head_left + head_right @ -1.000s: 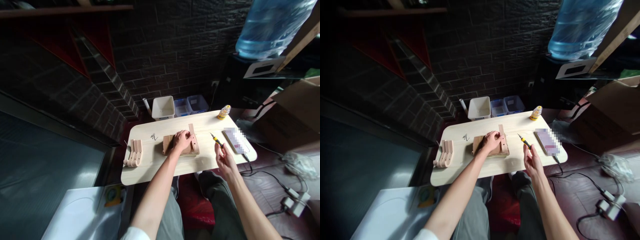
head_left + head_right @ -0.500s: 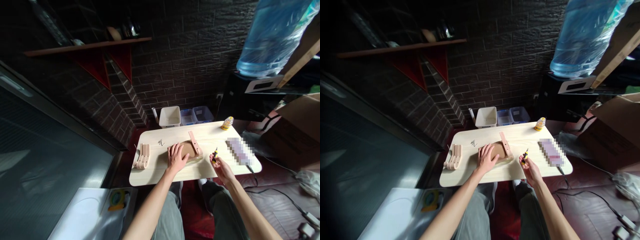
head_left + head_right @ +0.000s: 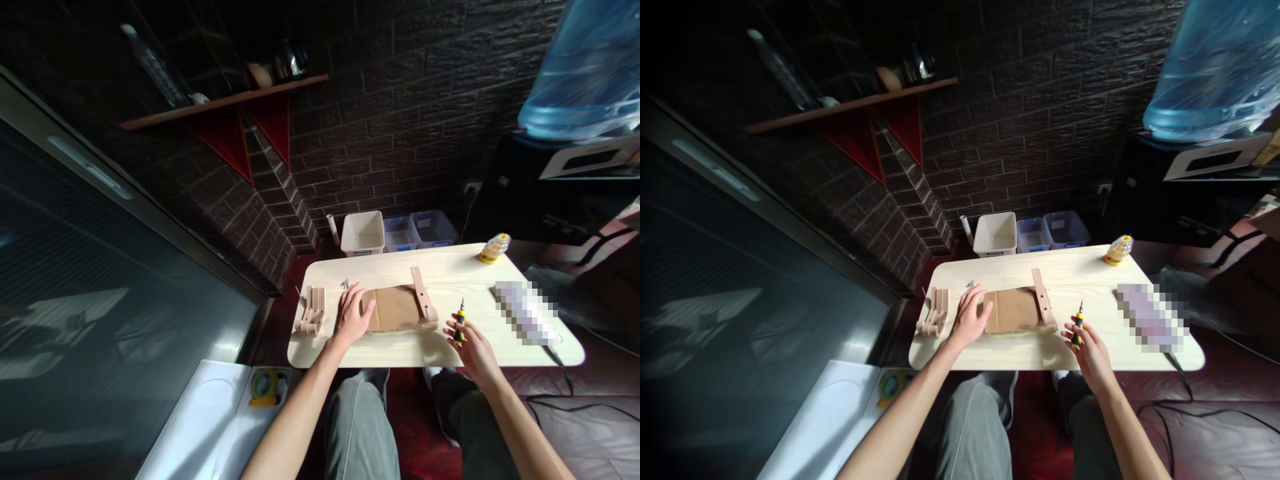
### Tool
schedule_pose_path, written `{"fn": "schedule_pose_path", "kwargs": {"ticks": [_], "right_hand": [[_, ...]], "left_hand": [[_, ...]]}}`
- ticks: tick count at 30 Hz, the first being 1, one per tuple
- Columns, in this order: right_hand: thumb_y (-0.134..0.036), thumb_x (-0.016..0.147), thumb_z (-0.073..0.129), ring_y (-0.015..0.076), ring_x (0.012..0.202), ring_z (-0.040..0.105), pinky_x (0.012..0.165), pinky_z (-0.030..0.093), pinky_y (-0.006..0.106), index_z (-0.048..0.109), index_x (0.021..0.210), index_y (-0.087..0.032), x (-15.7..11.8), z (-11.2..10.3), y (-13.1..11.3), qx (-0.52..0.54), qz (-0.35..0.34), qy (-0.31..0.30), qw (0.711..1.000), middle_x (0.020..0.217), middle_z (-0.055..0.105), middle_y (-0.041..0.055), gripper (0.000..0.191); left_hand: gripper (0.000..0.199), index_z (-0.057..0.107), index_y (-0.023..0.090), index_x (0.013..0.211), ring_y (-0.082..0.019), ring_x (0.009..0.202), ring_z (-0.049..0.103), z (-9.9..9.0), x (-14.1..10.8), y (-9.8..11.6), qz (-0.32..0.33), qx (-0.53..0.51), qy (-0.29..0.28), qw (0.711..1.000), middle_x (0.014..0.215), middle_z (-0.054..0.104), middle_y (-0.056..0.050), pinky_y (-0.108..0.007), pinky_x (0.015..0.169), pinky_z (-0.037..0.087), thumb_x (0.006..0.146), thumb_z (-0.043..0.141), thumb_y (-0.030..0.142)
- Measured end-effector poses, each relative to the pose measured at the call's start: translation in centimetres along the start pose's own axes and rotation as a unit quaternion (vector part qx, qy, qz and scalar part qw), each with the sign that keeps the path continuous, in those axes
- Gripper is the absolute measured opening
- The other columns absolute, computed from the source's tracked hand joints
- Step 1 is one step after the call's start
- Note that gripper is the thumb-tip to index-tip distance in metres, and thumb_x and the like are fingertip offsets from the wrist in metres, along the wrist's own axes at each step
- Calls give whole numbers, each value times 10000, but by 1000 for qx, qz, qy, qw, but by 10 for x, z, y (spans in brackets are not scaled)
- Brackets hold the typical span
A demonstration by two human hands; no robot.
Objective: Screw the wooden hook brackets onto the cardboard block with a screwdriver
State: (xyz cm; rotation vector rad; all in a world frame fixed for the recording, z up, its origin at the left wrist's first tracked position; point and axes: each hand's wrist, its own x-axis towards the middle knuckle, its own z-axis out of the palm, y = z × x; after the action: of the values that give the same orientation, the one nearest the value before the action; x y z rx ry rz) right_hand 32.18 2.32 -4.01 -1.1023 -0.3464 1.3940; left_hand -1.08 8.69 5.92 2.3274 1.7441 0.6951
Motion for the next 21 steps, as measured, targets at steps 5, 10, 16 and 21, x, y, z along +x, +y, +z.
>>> {"fn": "schedule_pose_path", "kwargs": {"ticks": [5,10,16,21], "right_hand": [[-371,751,876,208,891,752,686,626,274,754,1096,-246,-3,-4,0,17,4,-16,1000,1021,779,56,386],[-317,872,801,195,947,733,740,621,283,728,1145,-221,-8,-5,6,41,10,-24,999,1088,753,63,299],[-377,1018,664,236,1095,690,920,608,448,639,1321,-188,-15,-8,12,47,24,-26,998,1323,663,104,358],[-382,1016,666,247,1126,683,943,600,465,634,1337,-191,-20,-7,16,27,43,-33,998,1348,653,108,375]], "left_hand": [[416,648,246,1314,-301,1371,575,-69,-22,-78,-28,52,-55,997,1426,654,-104,-499,1198,441,918,712,360],[582,696,277,1236,-337,1338,583,-110,-63,-117,-31,126,-137,982,1379,684,-74,-571,1226,385,704,932,274],[354,637,186,1321,-249,1162,668,-99,-75,-119,-42,162,-169,971,1365,642,-121,-473,984,595,1024,633,379],[360,636,187,1323,-247,1149,673,-88,-66,-110,-33,144,-175,973,1355,647,-119,-467,974,600,1016,646,377]]}}
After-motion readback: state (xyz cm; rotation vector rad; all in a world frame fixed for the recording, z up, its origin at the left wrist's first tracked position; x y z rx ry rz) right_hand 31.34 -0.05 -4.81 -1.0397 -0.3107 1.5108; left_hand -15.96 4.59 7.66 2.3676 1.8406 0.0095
